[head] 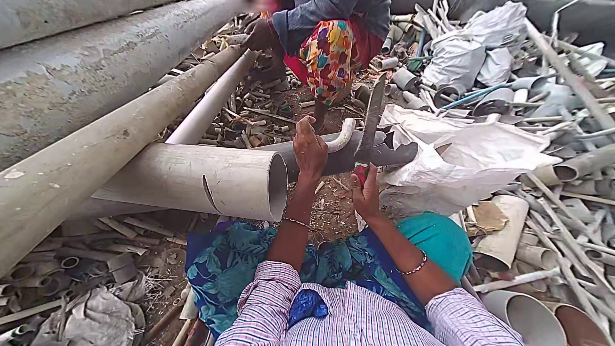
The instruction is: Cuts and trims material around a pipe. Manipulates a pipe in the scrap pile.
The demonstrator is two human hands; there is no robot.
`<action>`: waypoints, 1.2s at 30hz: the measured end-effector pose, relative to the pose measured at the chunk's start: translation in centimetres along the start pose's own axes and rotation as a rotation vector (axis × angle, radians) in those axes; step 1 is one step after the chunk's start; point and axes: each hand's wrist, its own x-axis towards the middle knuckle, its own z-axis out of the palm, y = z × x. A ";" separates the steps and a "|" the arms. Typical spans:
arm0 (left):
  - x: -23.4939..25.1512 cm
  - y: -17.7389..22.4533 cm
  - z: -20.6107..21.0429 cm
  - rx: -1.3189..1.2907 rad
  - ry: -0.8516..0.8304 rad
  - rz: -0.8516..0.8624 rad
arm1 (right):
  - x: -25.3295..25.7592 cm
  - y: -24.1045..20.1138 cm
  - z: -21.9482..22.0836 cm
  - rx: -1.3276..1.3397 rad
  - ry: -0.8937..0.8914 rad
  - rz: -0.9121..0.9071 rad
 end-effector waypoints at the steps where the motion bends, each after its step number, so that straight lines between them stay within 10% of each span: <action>1: -0.2 0.2 -0.3 0.009 -0.016 -0.005 | 0.0 0.4 0.0 -0.018 -0.109 0.053; 6: 1.1 -1.6 2.0 -0.006 0.124 0.075 | 1.0 0.2 -0.6 0.035 0.081 -0.026; 10: 2.3 -2.5 3.3 -0.049 0.232 0.080 | 0.9 1.1 -0.2 -0.075 -0.171 0.109; 14: -0.6 1.9 -3.1 -0.090 -0.175 -0.067 | 1.0 0.3 -0.4 -0.007 -0.150 0.216; 19: 2.6 -4.7 -0.5 -0.523 -0.361 0.126 | 2.1 -0.6 -0.6 -0.007 -0.155 0.288; 24: 1.1 -4.6 -1.2 -0.444 -0.302 0.165 | 0.9 -1.2 0.2 0.077 0.097 0.054; 28: 0.7 -5.8 -0.7 -0.492 -0.179 0.172 | 0.1 -1.3 1.4 0.026 -0.149 0.188; 36: -1.2 -4.1 -3.1 -0.243 -0.224 0.281 | 0.9 -1.5 0.7 0.063 0.028 0.111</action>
